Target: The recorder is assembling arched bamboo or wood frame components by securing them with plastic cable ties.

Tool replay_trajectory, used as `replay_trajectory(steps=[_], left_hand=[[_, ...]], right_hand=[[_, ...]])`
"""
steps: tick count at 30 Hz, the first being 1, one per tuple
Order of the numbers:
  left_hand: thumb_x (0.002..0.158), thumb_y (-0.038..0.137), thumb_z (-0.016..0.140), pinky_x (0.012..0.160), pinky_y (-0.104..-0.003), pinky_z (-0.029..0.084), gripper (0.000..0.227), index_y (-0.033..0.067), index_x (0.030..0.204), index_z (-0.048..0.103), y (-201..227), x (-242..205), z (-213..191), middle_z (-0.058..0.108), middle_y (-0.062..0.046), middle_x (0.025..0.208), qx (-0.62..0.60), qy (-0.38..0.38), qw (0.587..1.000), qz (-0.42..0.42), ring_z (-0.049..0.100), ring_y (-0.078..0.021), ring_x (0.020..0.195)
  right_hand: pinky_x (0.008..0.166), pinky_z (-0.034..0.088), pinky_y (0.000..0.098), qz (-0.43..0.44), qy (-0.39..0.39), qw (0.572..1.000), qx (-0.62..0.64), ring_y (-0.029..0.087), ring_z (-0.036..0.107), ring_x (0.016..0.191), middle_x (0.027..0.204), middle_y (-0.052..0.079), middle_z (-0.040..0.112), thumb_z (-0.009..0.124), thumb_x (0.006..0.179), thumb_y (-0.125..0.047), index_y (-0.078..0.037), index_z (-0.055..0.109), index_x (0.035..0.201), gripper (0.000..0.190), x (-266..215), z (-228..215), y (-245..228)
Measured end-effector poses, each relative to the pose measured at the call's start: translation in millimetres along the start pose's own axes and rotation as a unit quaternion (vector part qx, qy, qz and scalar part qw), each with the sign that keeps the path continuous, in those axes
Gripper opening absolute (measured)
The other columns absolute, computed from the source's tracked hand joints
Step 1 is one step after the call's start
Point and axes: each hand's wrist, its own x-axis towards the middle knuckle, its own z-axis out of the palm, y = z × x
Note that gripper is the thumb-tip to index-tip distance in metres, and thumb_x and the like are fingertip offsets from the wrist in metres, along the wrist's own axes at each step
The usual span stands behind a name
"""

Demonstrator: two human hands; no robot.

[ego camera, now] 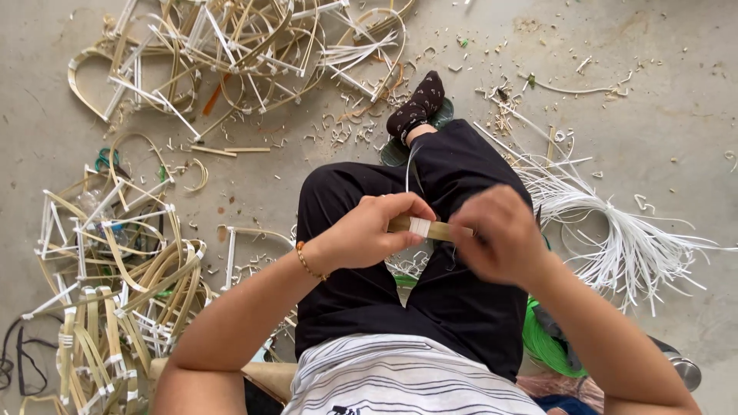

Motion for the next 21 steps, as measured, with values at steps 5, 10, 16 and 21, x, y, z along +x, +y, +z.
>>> replay_trajectory(steps=[5,10,16,21], left_hand=[[0.089,0.006,0.074,0.092,-0.031,0.059,0.027,0.0032,0.114,0.064,0.4,3.3,1.2,0.077,-0.007,0.109,-0.1,-0.024,0.992,-0.071,0.074,-0.0137,0.105],[0.088,0.007,0.075,0.093,-0.03,0.06,0.027,0.0032,0.112,0.064,-0.2,-1.9,3.7,0.077,-0.006,0.109,-0.091,-0.018,0.994,-0.057,0.075,-0.0146,0.106],[0.083,0.007,0.083,0.085,-0.038,0.053,0.03,0.0063,0.111,0.071,-14.4,-24.7,18.1,0.065,-0.009,0.1,0.127,0.12,0.979,0.101,0.066,-0.0274,0.095],[0.089,0.011,0.079,0.09,-0.031,0.057,0.035,0.0094,0.118,0.06,-41.9,-36.8,26.4,0.064,-0.004,0.107,-0.023,0.163,0.982,0.096,0.069,-0.0219,0.099]], right_hand=[[0.079,0.046,0.0384,-0.297,0.057,0.945,-0.121,0.021,0.061,0.09,0.103,0.001,0.062,0.076,0.087,-0.016,-0.018,0.07,0.112,0.025,-13.1,9.6,-12.6],[0.077,0.048,0.0359,-0.31,0.002,0.951,-0.01,0.019,0.065,0.088,0.103,0.0,0.067,0.076,0.091,-0.016,-0.014,0.069,0.11,0.021,-4.3,-0.8,-22.9],[0.067,0.05,0.0277,0.003,-0.147,0.972,0.184,0.014,0.061,0.076,0.083,0.0,0.065,0.071,0.094,-0.017,-0.007,0.066,0.097,0.012,66.6,3.1,-31.7],[0.057,0.046,0.0254,0.227,-0.275,0.885,0.299,0.006,0.054,0.064,0.07,-0.002,0.061,0.068,0.098,-0.022,-0.002,0.068,0.092,0.021,96.8,37.2,2.6]])
